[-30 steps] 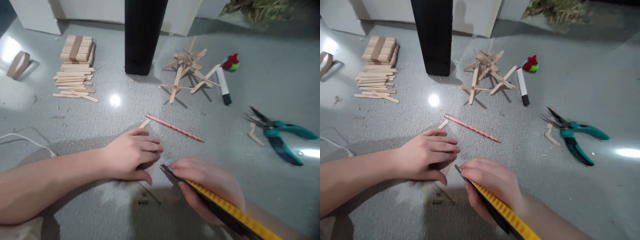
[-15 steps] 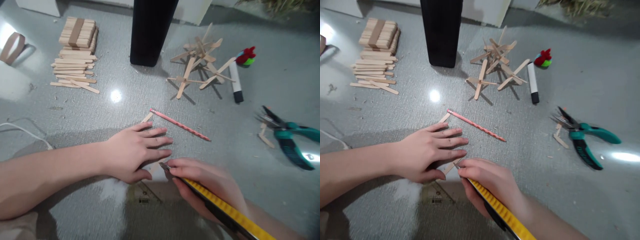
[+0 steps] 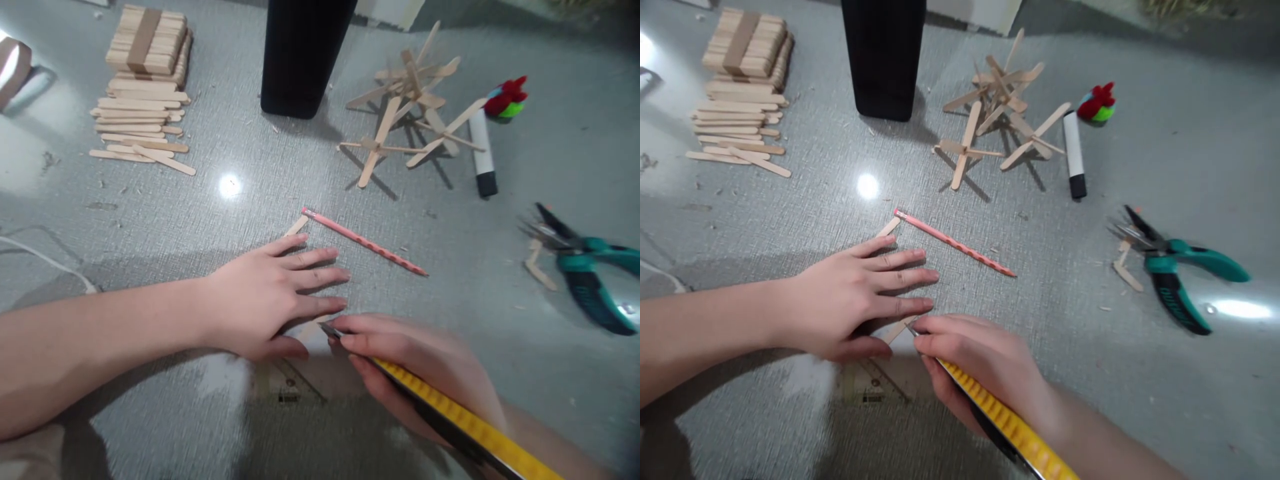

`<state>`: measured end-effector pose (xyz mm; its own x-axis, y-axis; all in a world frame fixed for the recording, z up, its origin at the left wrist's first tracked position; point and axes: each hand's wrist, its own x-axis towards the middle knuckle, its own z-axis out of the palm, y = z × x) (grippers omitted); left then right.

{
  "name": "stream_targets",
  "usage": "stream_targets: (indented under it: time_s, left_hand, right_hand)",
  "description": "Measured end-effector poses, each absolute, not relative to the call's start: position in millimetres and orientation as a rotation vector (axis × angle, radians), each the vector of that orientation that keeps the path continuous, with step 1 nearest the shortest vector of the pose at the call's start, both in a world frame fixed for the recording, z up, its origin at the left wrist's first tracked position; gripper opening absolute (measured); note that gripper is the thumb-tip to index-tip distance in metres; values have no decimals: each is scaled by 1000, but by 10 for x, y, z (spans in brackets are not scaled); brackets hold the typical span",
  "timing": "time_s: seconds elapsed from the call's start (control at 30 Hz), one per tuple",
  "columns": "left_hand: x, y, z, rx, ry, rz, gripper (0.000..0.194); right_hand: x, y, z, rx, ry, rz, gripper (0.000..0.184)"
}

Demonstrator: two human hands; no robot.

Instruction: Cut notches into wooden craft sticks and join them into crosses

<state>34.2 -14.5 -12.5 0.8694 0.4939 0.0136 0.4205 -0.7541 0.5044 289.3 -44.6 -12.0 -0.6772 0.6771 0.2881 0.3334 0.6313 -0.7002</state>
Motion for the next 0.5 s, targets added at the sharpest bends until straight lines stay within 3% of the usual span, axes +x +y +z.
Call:
stream_targets:
  time_s: [0.37, 0.5]
  left_hand:
    - [360, -162, -134, 2565, 671, 216, 68]
    - [356, -164, -138, 2581, 668, 190, 64]
  right_hand:
    - [2886, -481, -132, -786, -2334, 849, 34]
    - [2822, -550, -88, -896, -2253, 954, 26]
